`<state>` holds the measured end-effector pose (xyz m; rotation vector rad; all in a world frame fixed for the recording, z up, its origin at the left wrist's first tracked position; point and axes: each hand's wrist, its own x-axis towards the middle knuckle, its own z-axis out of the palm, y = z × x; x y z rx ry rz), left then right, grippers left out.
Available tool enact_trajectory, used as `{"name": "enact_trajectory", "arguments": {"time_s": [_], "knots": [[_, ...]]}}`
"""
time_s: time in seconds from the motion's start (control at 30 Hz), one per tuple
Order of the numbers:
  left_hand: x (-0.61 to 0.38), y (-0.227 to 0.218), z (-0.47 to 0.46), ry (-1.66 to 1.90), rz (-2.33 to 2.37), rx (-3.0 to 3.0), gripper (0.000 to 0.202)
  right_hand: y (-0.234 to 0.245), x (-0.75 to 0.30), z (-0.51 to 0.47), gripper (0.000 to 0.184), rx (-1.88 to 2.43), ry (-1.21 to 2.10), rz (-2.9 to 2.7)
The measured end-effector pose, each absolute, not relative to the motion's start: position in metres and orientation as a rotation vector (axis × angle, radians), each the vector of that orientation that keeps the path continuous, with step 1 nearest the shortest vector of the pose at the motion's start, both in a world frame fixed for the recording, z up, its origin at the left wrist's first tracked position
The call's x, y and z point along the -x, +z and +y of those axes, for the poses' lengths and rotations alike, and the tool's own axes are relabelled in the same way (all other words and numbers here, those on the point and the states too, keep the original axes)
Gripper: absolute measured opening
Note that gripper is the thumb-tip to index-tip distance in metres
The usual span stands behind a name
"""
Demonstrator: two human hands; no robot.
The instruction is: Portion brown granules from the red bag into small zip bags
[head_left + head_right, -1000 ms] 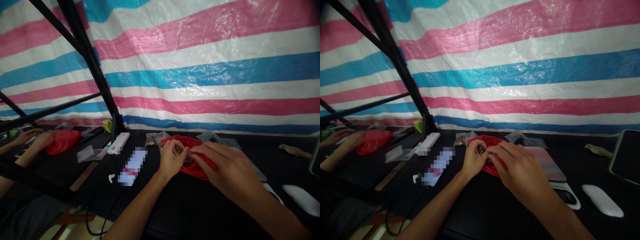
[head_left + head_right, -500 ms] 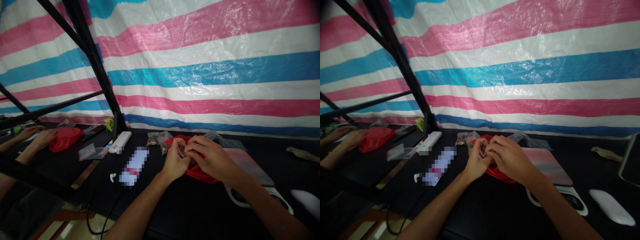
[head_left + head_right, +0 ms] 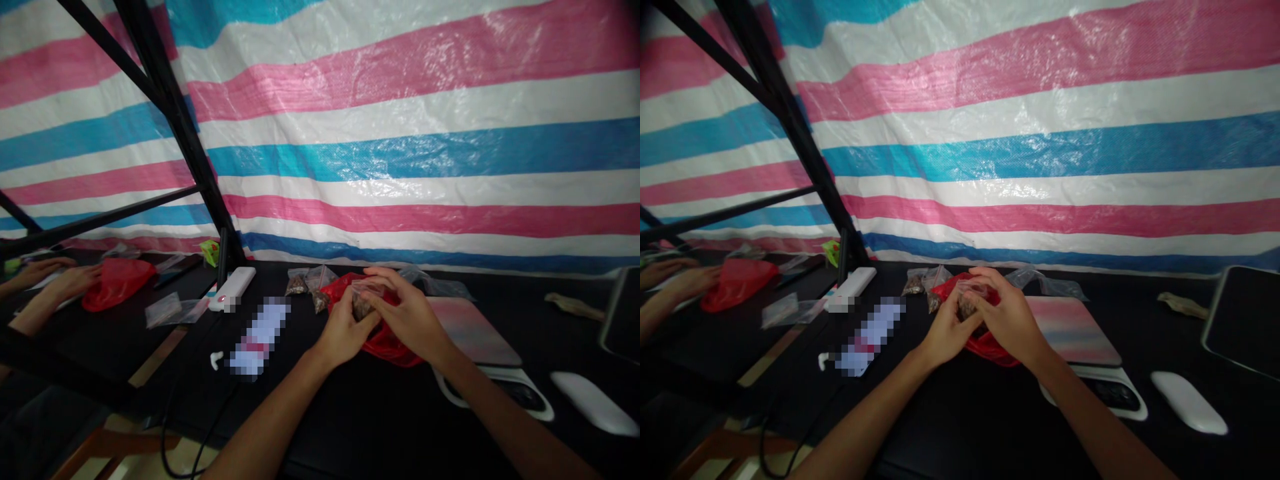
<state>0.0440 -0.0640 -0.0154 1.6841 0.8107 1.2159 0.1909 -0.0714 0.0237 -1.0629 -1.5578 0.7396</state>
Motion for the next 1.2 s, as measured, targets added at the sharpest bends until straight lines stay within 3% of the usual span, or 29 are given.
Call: {"name": "enact_trajectory", "arguments": {"time_s": [0.07,0.23,0.4,0.53,0.7,0.9,1.07,1.2], "knots": [[-0.043,-0.014,-0.065,1.196,0.820,-1.729,0.042,0.027,-0.192,-0.072,0.038,0.990,0.783,-1.498],[-0.040,-0.011,-0.068,1.262,0.826,-1.909,0.036,0.029,-0.194,-0.079,0.061,0.899,0.892,-1.515],[-0.038,-0.012,-0.068,1.308,0.858,-2.026,0.039,0.017,-0.182,-0.085,0.043,0.976,0.810,-1.511],[-0.037,-0.014,-0.068,1.261,0.928,-2.189,0.038,0.013,-0.169,-0.087,0.040,1.036,0.693,-1.550],[-0.036,-0.011,-0.069,1.323,0.981,-2.231,0.070,0.030,-0.192,-0.084,0.033,1.043,0.541,-1.466],[-0.028,-0.004,-0.069,1.531,1.145,-2.177,0.037,0.056,-0.296,-0.087,0.044,1.427,0.564,-1.847],[-0.028,-0.003,-0.067,1.544,1.181,-2.218,0.030,0.039,-0.347,-0.084,0.036,1.556,0.473,-2.159],[-0.029,-0.004,-0.063,1.420,1.228,-2.351,0.031,0.026,-0.351,-0.080,0.049,1.541,0.409,-2.265]]}}
